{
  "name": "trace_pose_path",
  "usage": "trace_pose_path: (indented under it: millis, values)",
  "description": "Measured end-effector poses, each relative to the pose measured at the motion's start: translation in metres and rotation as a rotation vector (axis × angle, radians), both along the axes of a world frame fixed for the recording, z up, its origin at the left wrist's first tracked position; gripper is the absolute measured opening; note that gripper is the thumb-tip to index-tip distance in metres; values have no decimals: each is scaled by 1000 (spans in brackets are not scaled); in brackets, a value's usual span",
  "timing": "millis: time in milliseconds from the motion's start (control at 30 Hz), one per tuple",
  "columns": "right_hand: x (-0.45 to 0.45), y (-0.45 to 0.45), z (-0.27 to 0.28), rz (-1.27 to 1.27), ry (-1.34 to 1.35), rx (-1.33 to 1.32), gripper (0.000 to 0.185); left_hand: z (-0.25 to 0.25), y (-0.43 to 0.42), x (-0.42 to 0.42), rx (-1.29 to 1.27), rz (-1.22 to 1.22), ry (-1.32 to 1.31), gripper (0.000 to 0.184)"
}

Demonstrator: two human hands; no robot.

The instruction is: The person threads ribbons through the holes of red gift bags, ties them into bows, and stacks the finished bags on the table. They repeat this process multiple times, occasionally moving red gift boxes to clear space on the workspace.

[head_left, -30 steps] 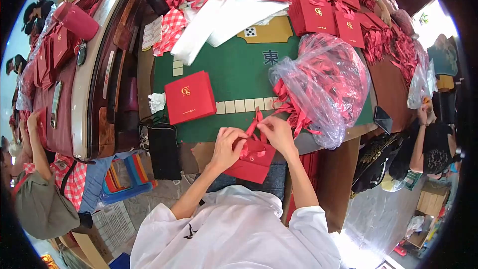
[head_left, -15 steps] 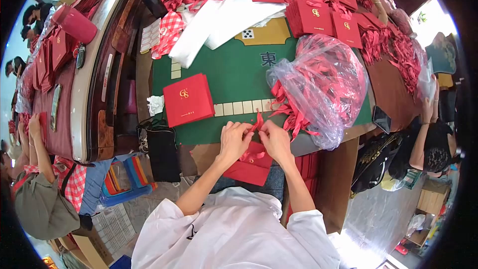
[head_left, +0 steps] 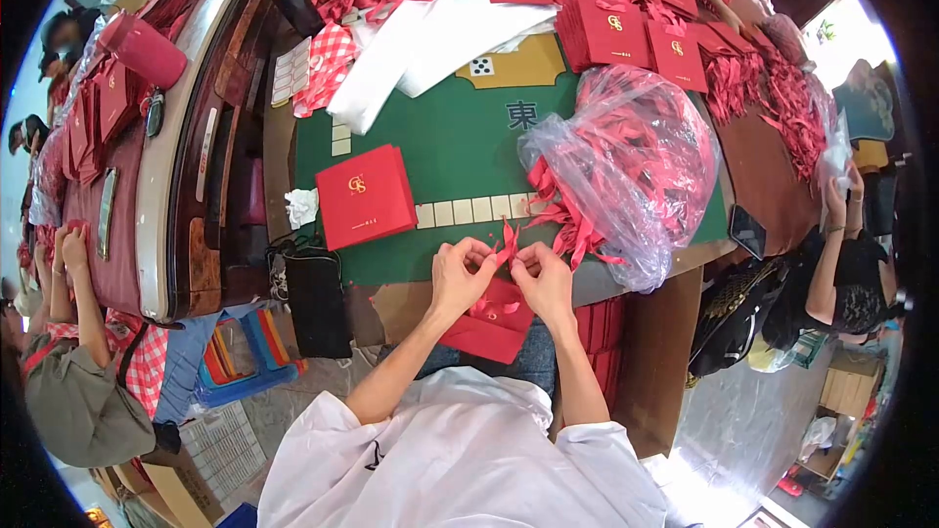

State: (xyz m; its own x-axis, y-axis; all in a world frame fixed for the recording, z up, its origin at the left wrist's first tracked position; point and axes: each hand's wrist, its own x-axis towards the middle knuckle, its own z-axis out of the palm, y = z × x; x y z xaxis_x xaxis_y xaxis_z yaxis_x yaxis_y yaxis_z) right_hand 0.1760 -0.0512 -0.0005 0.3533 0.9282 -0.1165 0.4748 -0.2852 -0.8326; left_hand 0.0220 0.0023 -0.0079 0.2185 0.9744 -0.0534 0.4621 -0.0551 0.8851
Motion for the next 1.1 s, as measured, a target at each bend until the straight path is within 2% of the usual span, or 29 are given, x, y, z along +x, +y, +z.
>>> trace_pose_path:
  millis: [233,300,733,833,900,933,1000,1033,1067,1100]
  values:
    - [3,2,-6,-23,422,19,14,-2,-6,8,194,-52,54,10]
    - [4,2,-13,-16,452,26,14,1,-7,11,328,-49,126,10]
    - [3,3,-20,-40,520,13,12,3,-8,10,288,-127,125,6]
    - [6,3,-26,-70,588,67,10,5,-5,1,377,-175,36,12]
    - [11,0,-25,-91,596,84,9,6,-5,-12,365,-62,-12,25]
    - [13,-1,-24,-114,605,97,9,2,-6,-21,369,-63,-14,25]
    - [16,1,-20,-136,672,143,10,-15,-9,-44,-93,-117,-247,34]
    - [16,3,-16,-162,682,141,9,-14,-6,-55,-265,-276,-298,47]
    - [17,5,-13,-188,693,138,9,-13,-12,-58,-257,-280,-300,47]
    - [18,7,-17,-166,720,126,9,2,-19,-59,-267,-382,-332,56]
